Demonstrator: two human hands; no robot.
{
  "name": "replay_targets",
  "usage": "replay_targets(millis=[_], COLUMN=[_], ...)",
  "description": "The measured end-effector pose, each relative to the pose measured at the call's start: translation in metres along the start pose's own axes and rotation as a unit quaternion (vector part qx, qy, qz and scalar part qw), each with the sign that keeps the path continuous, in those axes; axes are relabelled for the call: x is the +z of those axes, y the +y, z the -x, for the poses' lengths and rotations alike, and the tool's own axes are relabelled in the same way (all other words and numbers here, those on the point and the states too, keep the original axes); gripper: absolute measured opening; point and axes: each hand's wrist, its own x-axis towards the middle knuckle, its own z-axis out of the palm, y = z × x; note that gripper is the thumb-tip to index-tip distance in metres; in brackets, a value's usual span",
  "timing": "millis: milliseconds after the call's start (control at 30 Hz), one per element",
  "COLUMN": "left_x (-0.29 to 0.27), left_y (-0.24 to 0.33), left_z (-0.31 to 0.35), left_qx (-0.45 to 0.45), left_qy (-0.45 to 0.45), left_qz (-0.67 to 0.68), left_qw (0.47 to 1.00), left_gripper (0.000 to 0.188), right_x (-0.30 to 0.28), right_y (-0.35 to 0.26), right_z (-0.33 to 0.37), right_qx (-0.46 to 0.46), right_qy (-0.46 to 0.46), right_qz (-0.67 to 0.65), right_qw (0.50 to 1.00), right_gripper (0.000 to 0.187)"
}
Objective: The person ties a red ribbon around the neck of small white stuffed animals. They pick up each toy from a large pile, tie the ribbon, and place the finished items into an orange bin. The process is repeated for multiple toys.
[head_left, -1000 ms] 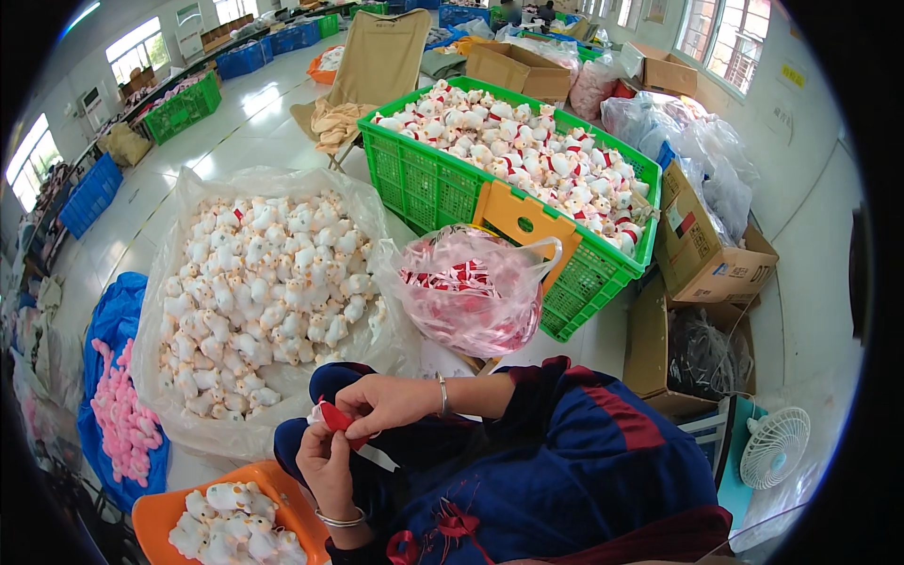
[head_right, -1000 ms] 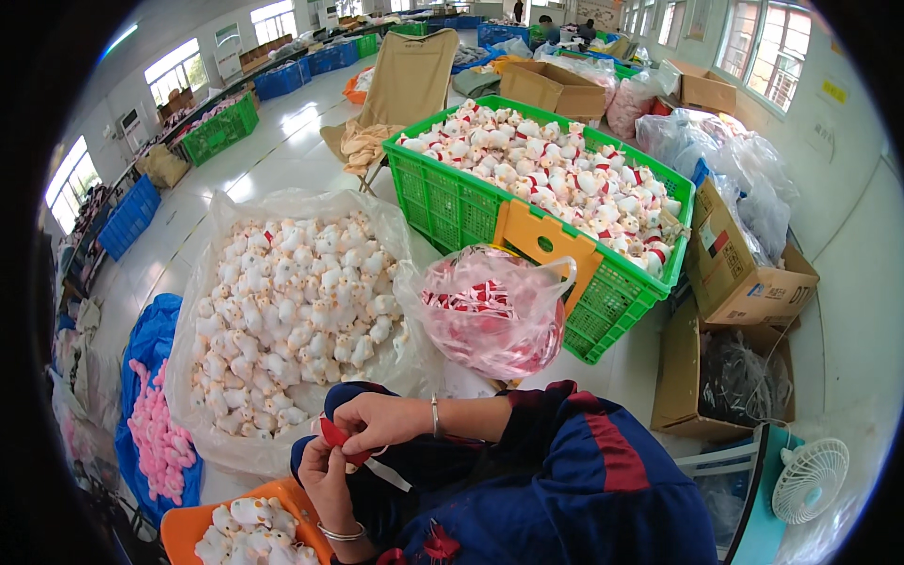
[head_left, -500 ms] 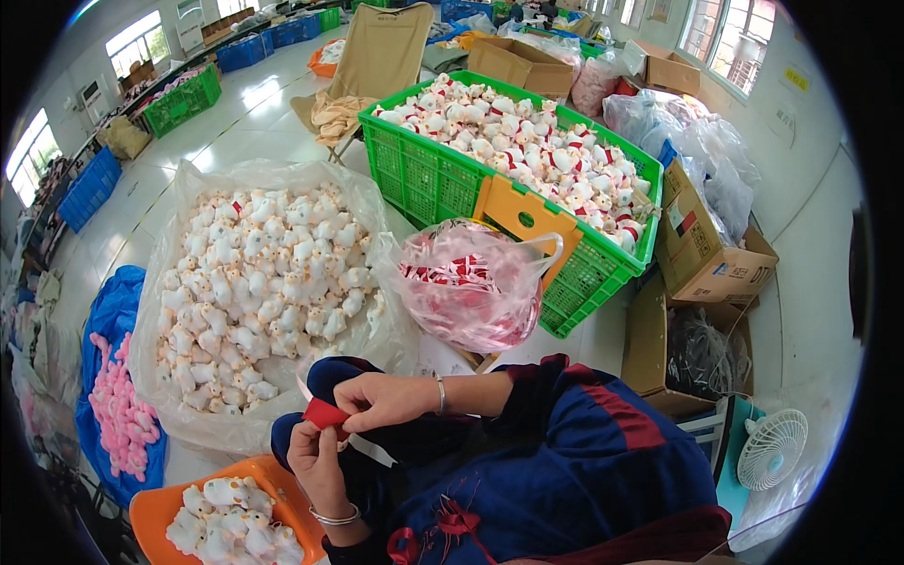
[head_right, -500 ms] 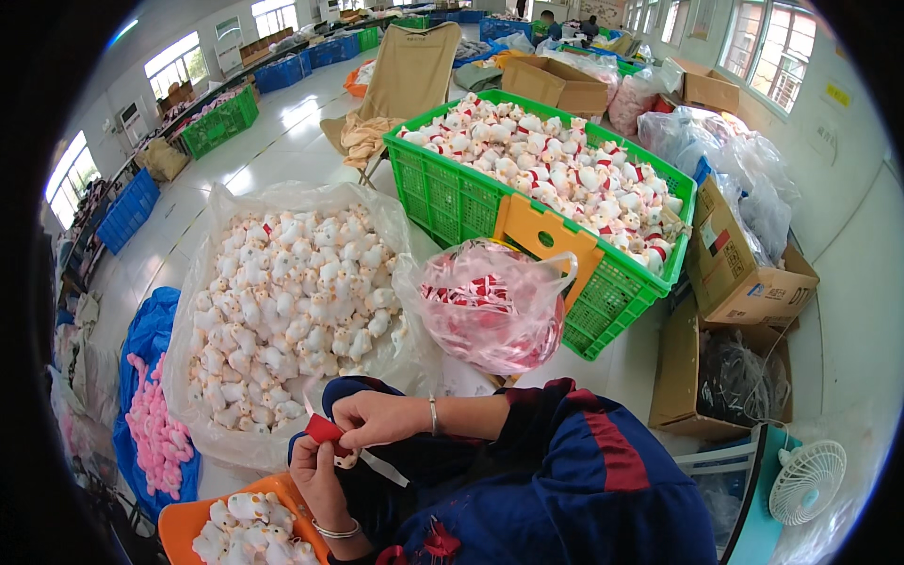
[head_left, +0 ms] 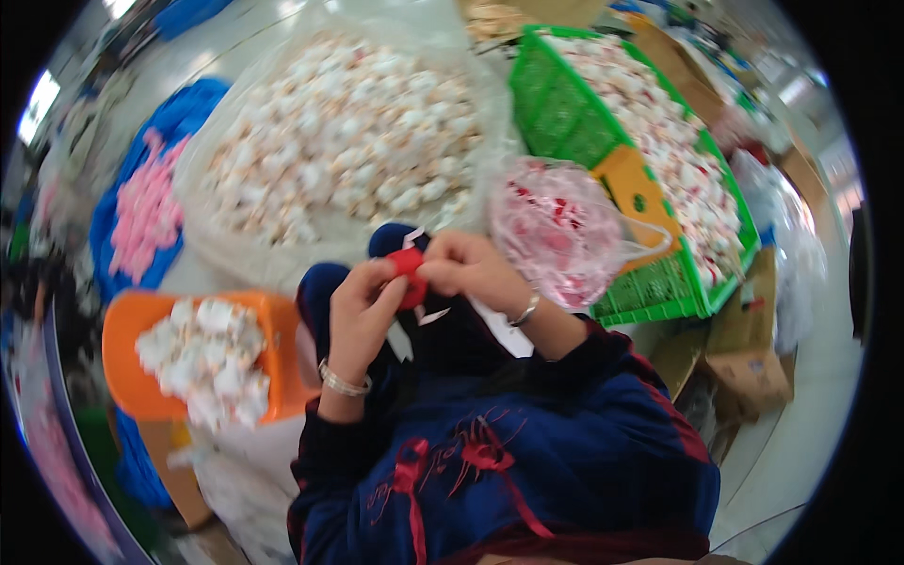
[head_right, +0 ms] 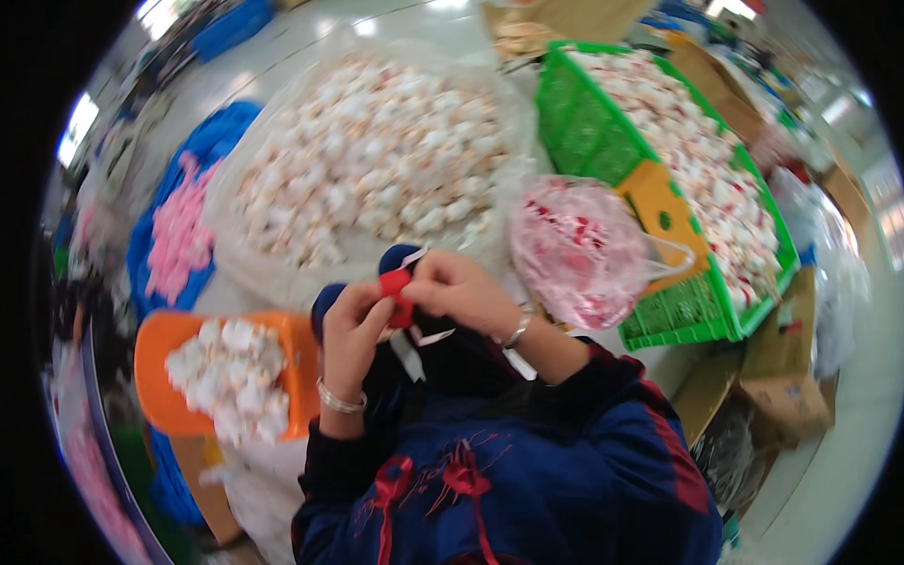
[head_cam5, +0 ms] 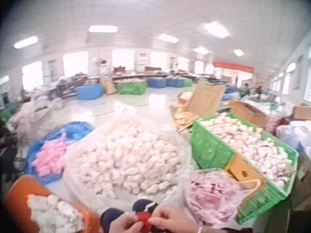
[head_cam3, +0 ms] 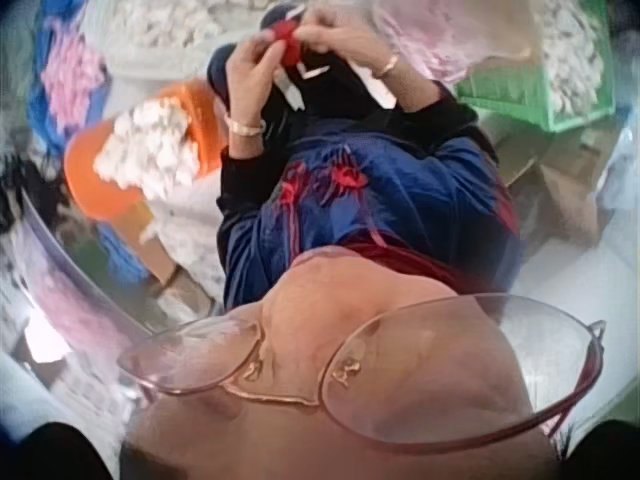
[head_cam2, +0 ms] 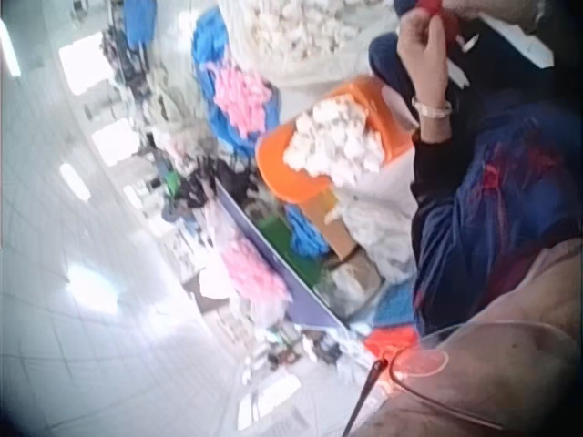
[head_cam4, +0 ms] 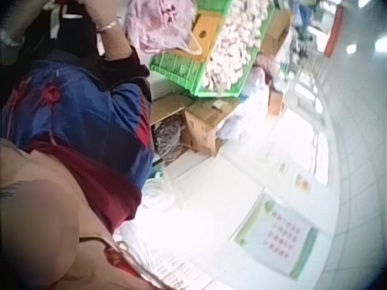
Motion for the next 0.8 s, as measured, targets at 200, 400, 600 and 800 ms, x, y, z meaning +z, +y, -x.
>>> replay_targets(millis=[200, 400, 600, 800], left_x=[-0.007, -0.018, -0.031, -0.065], left_y=[-0.009, -0.011, -0.013, -0.004], left_z=[0.003, 0.002, -0.011, -0.036], left_qx=[-0.007, -0.01, -0.077, -0.001], left_qy=[-0.007, -0.028, -0.049, 0.127], left_qz=[0.077, 0.107, 0.232, -0.143], left_qw=[0.997, 0.994, 0.968, 0.982], left_gripper=[0.025, 0.033, 0.029, 0.026], right_x=[-0.013, -0.004, 0.012, 0.027], right_y=[0.002, -0.009, -0.009, -0.023], right_z=[-0.003, -0.014, -0.048, -0.091], right_qx=[-0.053, -0.173, -0.345, -0.254], right_qy=[0.018, 0.05, -0.019, -0.057], right_qz=[0.012, 0.334, 0.432, 0.476], right_qw=[0.998, 0.925, 0.833, 0.84], right_gripper=[0.013, 0.031, 0.028, 0.012])
